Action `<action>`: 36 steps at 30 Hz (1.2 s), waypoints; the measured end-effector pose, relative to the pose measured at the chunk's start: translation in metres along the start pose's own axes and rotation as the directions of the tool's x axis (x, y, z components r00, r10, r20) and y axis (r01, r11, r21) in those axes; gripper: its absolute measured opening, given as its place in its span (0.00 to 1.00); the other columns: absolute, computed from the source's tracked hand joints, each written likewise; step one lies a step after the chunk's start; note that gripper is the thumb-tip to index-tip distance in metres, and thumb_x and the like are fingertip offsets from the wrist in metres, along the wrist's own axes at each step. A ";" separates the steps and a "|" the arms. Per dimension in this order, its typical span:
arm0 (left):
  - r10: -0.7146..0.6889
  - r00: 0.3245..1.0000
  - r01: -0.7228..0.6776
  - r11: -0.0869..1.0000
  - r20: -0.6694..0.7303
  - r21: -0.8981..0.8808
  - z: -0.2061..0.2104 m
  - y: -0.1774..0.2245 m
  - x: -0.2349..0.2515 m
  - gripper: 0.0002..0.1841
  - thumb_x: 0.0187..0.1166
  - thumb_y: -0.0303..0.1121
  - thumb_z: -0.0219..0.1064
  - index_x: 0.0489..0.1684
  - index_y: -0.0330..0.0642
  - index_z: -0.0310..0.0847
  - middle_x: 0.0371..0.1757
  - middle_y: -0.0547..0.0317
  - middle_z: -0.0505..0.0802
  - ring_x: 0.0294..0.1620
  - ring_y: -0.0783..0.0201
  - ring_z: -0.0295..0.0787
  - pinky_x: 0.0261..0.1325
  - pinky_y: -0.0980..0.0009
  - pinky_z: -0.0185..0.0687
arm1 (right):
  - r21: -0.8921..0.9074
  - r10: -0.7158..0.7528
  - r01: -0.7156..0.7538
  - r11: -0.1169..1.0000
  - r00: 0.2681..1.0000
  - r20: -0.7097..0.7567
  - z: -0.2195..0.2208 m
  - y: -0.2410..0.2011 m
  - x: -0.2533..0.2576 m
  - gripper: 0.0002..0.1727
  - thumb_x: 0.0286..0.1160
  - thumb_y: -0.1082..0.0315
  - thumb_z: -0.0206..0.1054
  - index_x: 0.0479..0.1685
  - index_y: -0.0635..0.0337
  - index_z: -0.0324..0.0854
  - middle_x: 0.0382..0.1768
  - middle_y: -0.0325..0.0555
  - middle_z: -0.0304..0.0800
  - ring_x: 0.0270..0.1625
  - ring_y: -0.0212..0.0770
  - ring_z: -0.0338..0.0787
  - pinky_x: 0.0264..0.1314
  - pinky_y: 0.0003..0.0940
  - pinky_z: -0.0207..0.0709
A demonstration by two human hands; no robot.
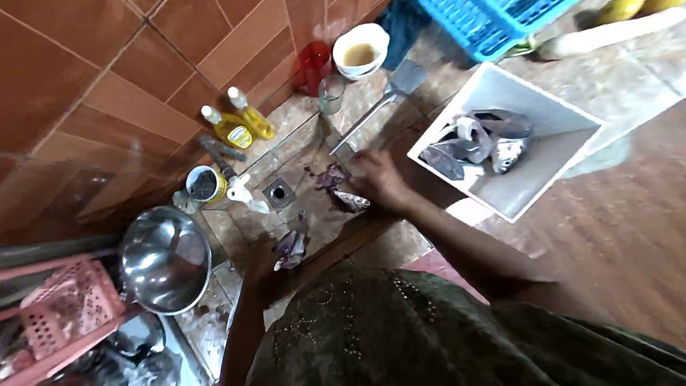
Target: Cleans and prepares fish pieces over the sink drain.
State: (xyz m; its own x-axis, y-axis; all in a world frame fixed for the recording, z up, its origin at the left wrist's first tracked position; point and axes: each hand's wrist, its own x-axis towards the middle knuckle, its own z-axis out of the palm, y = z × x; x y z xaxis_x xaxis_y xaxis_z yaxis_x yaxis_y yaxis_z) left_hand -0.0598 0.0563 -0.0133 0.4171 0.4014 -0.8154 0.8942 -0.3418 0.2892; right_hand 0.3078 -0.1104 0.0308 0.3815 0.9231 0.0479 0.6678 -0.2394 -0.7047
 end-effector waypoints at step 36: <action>0.069 0.997 -0.077 0.763 -0.038 -0.642 0.041 0.043 0.009 0.46 0.71 0.33 0.80 0.88 0.32 0.54 0.75 0.37 0.81 0.74 0.53 0.81 0.79 0.57 0.76 | 0.331 0.039 -0.479 0.813 0.611 0.790 0.203 -0.031 -0.018 0.22 0.80 0.57 0.70 0.56 0.70 0.85 0.54 0.60 0.89 0.58 0.50 0.89 0.69 0.51 0.79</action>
State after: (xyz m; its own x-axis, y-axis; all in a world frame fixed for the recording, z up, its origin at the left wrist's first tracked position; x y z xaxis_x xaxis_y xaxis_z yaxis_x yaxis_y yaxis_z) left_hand -0.0241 0.0101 -0.0288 0.4841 0.4085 -0.7738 0.7544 0.2532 0.6056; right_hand 0.1498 -0.0585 -0.0920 -0.2462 0.7929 -0.5574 0.1489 -0.5373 -0.8301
